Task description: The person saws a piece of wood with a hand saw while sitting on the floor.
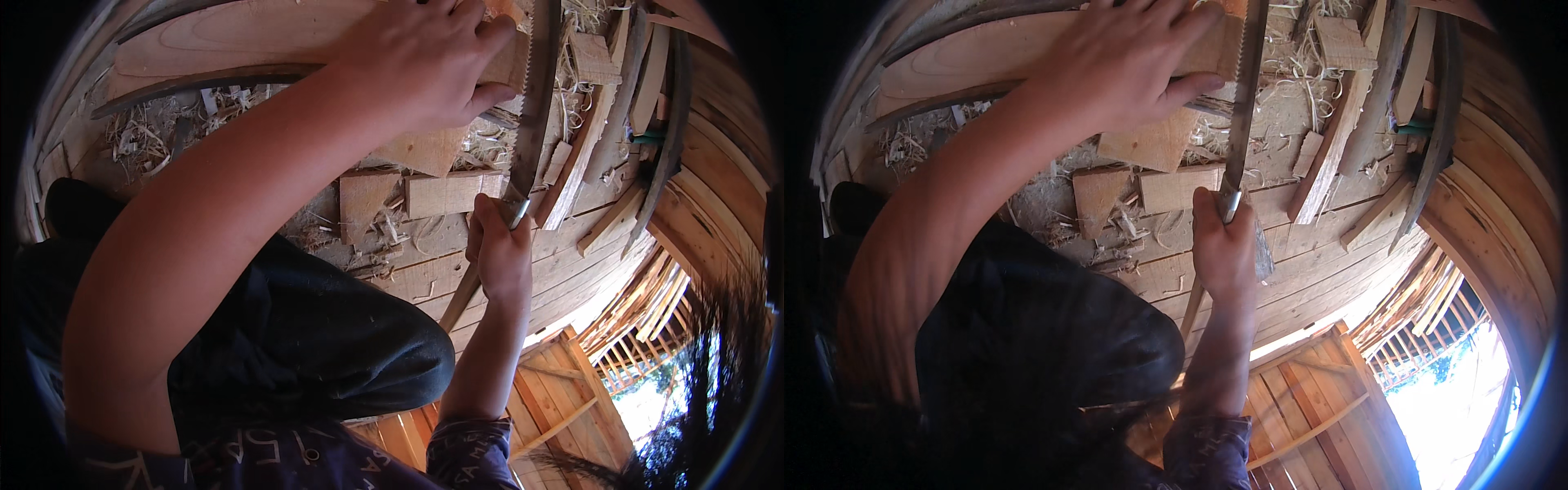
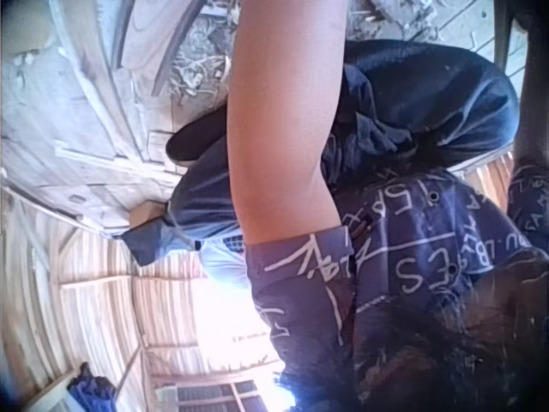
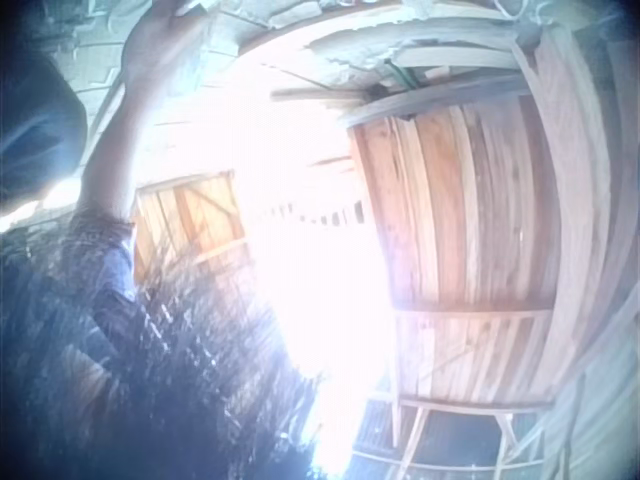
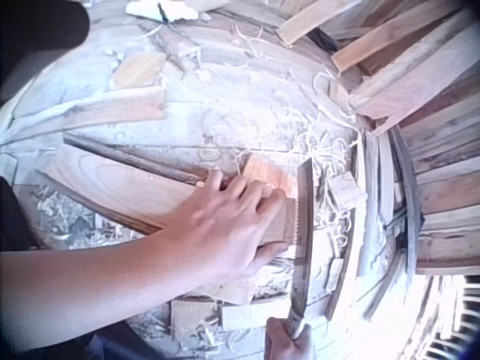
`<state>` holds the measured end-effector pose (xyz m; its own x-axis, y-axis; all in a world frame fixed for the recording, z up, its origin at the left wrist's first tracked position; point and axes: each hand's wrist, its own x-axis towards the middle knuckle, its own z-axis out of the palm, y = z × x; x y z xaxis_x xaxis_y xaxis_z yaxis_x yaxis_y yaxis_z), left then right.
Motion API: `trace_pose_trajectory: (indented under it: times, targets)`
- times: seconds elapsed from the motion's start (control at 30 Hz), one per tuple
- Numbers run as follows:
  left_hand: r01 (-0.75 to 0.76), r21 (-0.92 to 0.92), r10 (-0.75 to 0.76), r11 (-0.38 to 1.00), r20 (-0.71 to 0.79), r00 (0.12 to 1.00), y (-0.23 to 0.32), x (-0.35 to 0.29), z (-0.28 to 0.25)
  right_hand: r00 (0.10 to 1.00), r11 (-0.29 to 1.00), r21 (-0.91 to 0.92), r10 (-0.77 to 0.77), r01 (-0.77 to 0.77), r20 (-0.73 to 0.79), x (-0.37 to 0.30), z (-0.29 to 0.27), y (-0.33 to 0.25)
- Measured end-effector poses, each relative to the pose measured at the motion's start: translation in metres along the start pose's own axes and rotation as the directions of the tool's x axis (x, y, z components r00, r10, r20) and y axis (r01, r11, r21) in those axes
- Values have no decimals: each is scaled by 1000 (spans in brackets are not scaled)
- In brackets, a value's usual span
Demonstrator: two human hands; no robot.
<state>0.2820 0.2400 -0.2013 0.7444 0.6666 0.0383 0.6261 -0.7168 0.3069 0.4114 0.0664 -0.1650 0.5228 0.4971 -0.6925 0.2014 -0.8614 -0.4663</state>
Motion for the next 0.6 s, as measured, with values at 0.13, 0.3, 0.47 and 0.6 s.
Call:
trace_pose_trajectory:
  times: [0.13, 0.3, 0.47, 0.6]
  targets:
    - [-33, -12, 32, 999, -42, 999, -3, 0, 6, 995, 996, 57, 78, -74, -62, -11, -2, 18]
    - [8, 48, -7, 999, -29, 1000, 3, 6, 17, 999, 997, -64, 38, -40, -33, 22, -7, -29]
    - [14, -50, -10, 999, 81, 997, -1, 3, -6, 995, 994, 20, 103, -103, 10, -5, -3, -1]
    - [16, -60, -13, 998, 47, 999, -1, 2, 3, 996, 995, 48, 87, -87, -8, -6, -4, 8]
